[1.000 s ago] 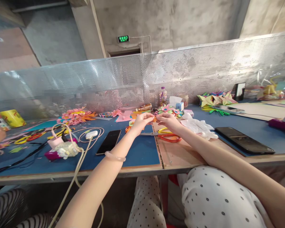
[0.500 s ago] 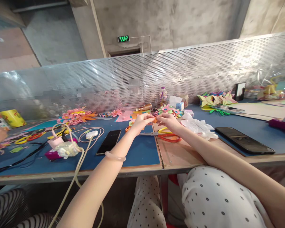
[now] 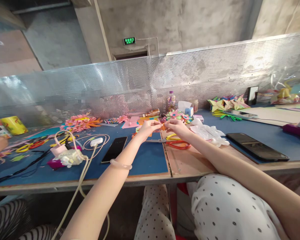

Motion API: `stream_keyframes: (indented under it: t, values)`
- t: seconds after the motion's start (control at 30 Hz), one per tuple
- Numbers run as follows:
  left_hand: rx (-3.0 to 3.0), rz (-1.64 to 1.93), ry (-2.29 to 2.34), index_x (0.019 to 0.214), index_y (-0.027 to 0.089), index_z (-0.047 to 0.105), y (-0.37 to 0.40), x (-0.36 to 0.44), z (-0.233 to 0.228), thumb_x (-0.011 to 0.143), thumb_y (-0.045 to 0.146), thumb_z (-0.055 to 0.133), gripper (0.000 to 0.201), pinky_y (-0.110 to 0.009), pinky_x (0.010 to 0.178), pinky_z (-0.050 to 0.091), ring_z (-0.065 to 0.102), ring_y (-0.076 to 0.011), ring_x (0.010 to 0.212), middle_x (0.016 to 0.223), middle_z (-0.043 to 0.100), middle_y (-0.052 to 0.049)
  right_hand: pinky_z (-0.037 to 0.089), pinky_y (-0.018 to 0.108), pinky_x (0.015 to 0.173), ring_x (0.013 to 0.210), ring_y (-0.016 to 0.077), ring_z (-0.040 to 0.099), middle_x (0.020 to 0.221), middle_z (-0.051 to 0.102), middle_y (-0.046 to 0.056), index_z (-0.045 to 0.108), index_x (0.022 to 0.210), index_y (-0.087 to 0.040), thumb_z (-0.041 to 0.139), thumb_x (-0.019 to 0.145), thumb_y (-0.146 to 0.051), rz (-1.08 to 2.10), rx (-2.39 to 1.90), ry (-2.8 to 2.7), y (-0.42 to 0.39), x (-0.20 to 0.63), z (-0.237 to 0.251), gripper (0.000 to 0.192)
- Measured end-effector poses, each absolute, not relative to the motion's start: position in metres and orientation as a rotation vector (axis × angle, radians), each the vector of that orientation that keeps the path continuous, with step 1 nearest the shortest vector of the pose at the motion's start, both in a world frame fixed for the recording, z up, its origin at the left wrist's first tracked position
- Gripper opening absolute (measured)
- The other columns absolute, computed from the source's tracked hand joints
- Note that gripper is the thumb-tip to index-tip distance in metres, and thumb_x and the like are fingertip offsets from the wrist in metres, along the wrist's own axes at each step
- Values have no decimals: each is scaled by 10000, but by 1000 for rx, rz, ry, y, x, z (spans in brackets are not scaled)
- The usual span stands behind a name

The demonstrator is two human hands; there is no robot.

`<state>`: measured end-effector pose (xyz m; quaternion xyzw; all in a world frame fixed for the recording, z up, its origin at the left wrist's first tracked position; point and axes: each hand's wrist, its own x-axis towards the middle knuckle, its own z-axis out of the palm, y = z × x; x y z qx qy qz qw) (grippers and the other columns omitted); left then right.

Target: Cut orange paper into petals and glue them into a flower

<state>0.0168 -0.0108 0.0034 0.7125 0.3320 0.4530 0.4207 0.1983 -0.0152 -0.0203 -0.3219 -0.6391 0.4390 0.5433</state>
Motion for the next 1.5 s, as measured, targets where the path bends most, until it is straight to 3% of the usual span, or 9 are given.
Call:
stream_keyframes:
  t: [0.8,1.27,1.5]
  values:
    - [1879,1235,960,739,134,663,-15,22,4,679,270,691,152,-309,687,474,609,-153,671,697,670,-45,507,274,670,698,137,600,762,673,44,697,746,-162,679,717,-384,910,-812,-1603,-18,197,-19,225]
    - [2011,1239,1009,716,156,659,-15,23,4,702,272,659,117,-308,745,467,612,-168,747,751,678,-39,507,281,672,709,144,611,792,693,55,695,766,-166,632,751,-358,872,-831,-1653,-19,197,-19,203]
    - [1883,1206,961,811,152,646,-16,24,5,739,266,637,135,-297,711,486,616,-150,738,785,667,-31,492,280,677,648,129,592,737,658,32,661,748,-163,606,765,-336,817,-857,-1627,-18,197,-20,182]
